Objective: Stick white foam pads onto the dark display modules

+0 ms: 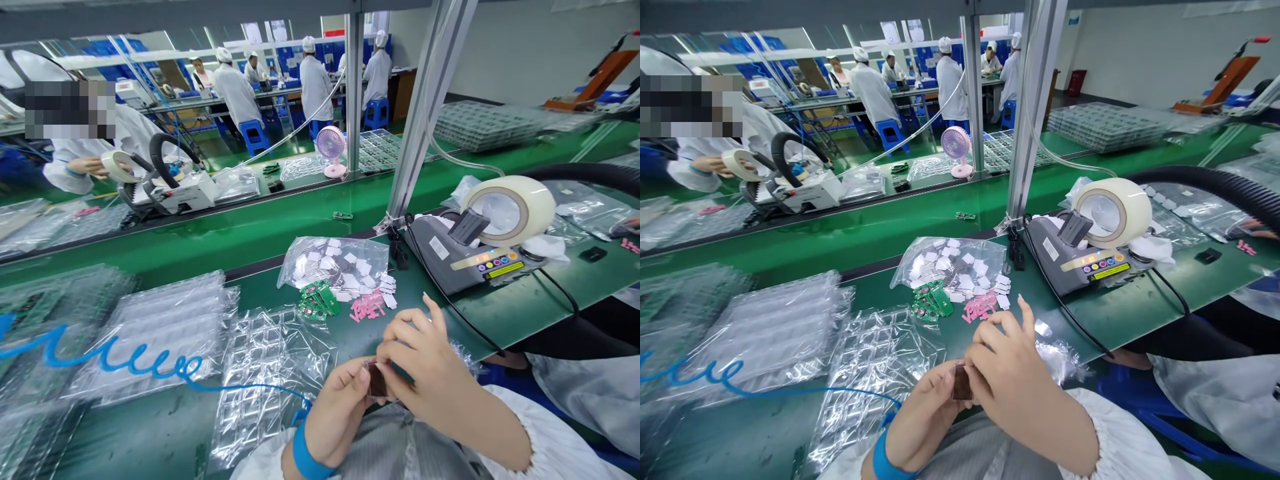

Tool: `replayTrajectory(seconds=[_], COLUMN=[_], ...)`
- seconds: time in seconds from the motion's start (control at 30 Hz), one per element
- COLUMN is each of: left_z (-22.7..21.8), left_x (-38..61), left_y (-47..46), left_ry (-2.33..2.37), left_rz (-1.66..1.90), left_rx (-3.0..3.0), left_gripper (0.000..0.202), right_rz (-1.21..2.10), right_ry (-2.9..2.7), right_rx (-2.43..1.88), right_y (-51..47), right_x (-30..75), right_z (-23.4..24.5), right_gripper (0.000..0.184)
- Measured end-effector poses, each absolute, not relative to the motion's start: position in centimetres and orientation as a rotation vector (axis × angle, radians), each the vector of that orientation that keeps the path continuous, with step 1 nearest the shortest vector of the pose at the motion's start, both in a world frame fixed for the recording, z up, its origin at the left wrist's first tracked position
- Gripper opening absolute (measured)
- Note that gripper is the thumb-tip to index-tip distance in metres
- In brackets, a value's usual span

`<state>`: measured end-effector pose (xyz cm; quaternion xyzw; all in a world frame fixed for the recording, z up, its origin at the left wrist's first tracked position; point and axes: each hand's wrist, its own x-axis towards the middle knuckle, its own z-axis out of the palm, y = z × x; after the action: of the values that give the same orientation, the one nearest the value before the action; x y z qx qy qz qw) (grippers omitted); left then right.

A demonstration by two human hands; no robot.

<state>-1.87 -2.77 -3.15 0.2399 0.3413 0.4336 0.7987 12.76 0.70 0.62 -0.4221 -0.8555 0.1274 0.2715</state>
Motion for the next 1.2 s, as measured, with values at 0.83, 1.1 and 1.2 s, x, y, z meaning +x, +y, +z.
replayTrajectory(seconds=[0.83,1.1,1.2], left_z=[-4.2,-3.9,-4.1], left_x=[-6.9,-5.6,-5.6], left_y=[-4.2,-3.7,-3.7], left_ry=[0.708,0.679,0.656], left_rz=[1.102,1.083,1.073], left_rx=[0.056,0.089,0.090], left_gripper=[0.029,0.027,0.027], right_rz=[0.486,0.498,0.510], right_ry=[-2.351,-2.219,-2.187], right_rx=[-1.987,-2.023,-2.014], right_y=[13.7,14.7,15.1], right_x=[13.2,12.9,12.8], right_z=[-9.2,-10.3,-10.6], right_gripper=[0.029,0.027,0.024])
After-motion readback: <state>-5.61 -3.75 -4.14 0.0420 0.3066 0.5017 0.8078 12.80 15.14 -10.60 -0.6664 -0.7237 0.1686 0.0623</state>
